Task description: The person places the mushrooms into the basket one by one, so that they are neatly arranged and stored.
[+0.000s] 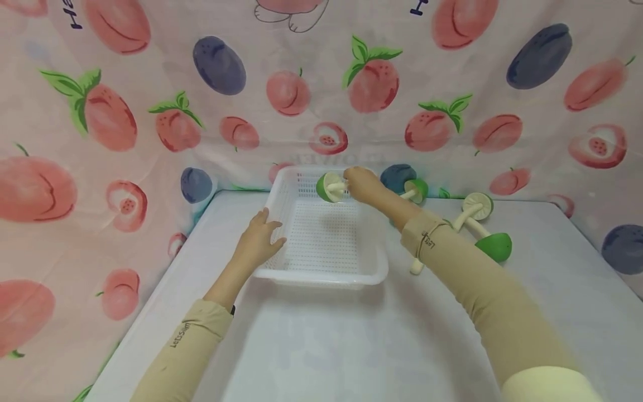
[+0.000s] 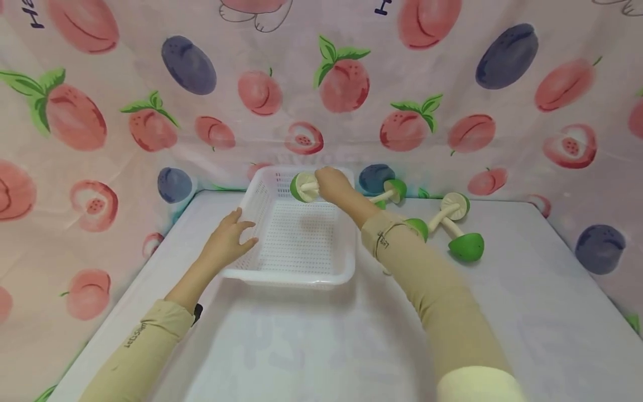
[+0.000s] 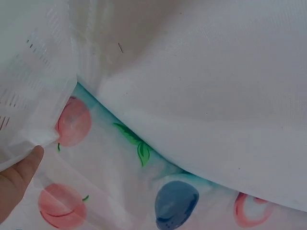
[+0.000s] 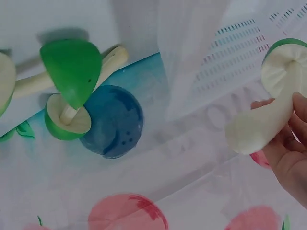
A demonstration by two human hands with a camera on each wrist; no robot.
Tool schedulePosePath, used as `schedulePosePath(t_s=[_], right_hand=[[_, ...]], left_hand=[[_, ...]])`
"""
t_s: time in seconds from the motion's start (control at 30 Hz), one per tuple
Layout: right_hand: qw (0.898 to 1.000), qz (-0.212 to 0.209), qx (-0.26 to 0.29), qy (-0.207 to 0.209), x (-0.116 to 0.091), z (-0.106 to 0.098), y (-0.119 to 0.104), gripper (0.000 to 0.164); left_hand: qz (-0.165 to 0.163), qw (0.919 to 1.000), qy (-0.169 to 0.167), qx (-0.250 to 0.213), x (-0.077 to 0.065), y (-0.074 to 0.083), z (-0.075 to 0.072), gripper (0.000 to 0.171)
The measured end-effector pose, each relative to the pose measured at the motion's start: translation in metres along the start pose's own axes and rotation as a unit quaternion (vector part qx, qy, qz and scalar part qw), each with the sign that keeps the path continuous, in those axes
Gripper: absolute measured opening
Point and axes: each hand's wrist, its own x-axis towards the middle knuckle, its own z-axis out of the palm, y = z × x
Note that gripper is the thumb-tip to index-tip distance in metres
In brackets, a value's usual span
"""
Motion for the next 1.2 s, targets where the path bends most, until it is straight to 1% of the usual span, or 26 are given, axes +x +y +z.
schedulePosePath(t_s=[0.03,0.13,0.2,0.23,0.27,0.33,0.37,0.4,0.5,0.53,0.63,0.67,0.73,0.77,0.8,0.83,0.9,0.97,1.03,1.07,1.1,1.17,1.2], right_hand=[[1.000,-0.009,0.010,0.009,0.011,0.008,0.010,0.016],[0.998,0.010,0.057,-0.017,0.042,0.026,0.033,0.021],[0.995,0.003,0.096,-0.003,0.070,0.050,0.058,0.022],[0.993,0.010,0.114,0.002,0.085,0.062,0.069,0.024],[0.991,0.036,0.130,-0.017,0.089,0.062,0.069,0.026],[0.986,0.044,0.159,0.011,0.104,0.075,0.079,0.024],[0.983,0.056,0.176,0.013,0.107,0.077,0.079,0.023],[0.978,0.082,0.190,-0.001,0.108,0.076,0.074,0.024],[0.964,0.118,0.237,-0.001,0.115,0.087,0.067,0.025],[0.958,0.134,0.253,-0.018,0.118,0.090,0.063,0.027],[0.944,0.138,0.297,-0.027,0.130,0.110,0.055,0.027],[0.937,0.149,0.312,-0.041,0.132,0.113,0.050,0.029],[0.929,0.154,0.332,-0.045,0.138,0.123,0.042,0.027],[0.927,0.152,0.341,-0.037,0.142,0.129,0.039,0.025],[0.923,0.168,0.343,-0.039,0.144,0.131,0.034,0.025],[0.919,0.176,0.351,-0.035,0.137,0.124,0.022,0.024],[0.918,0.179,0.354,-0.022,0.143,0.132,0.018,0.021],[0.914,0.195,0.355,-0.027,0.144,0.136,0.010,0.026],[0.910,0.212,0.353,-0.046,0.144,0.140,0.005,0.033],[0.912,0.214,0.346,-0.045,0.157,0.156,0.013,0.035],[0.908,0.221,0.352,-0.050,0.159,0.163,0.014,0.039],[0.905,0.243,0.344,-0.054,0.163,0.174,0.015,0.043],[0.901,0.249,0.351,-0.054,0.164,0.179,0.016,0.045]], left_hand=[[0.001,1.0000,-0.001,-0.001,0.000,0.001,0.000,0.042],[0.004,1.0000,-0.001,-0.001,0.002,0.004,-0.001,0.041],[0.005,1.0000,0.000,0.000,0.005,0.006,-0.001,0.041],[0.006,1.0000,0.000,0.000,0.006,0.006,-0.001,0.041],[0.008,1.0000,0.000,0.002,0.007,0.007,-0.002,0.041],[0.010,0.9999,-0.004,0.005,0.008,0.009,-0.002,0.041],[0.011,0.9999,-0.006,0.006,0.009,0.010,-0.002,0.041],[0.013,0.9999,-0.008,0.008,0.009,0.010,-0.003,0.042],[0.018,0.9997,-0.012,0.011,0.007,0.011,-0.003,0.041],[0.018,0.9997,-0.013,0.012,0.005,0.011,-0.003,0.041],[0.014,0.9997,-0.012,0.012,0.000,0.010,-0.003,0.040],[0.013,0.9997,-0.013,0.013,-0.002,0.009,-0.003,0.040],[0.011,0.9998,-0.012,0.014,-0.004,0.008,-0.002,0.040],[0.012,0.9998,-0.011,0.015,-0.005,0.007,-0.002,0.040],[0.014,0.9997,-0.010,0.016,-0.005,0.006,-0.001,0.040],[0.015,0.9997,-0.009,0.017,-0.005,0.005,-0.001,0.040],[0.015,0.9997,-0.005,0.017,-0.005,0.004,-0.001,0.040],[0.012,0.9998,-0.001,0.014,-0.005,0.003,-0.002,0.040],[0.009,0.9999,0.001,0.010,-0.005,0.003,-0.003,0.040],[0.007,0.9999,0.002,0.008,-0.006,0.002,-0.003,0.040],[0.006,1.0000,0.002,0.006,-0.006,0.002,-0.003,0.040],[0.004,1.0000,0.000,0.004,-0.006,0.002,-0.003,0.041],[0.005,1.0000,0.000,0.004,-0.005,0.002,-0.002,0.041]])
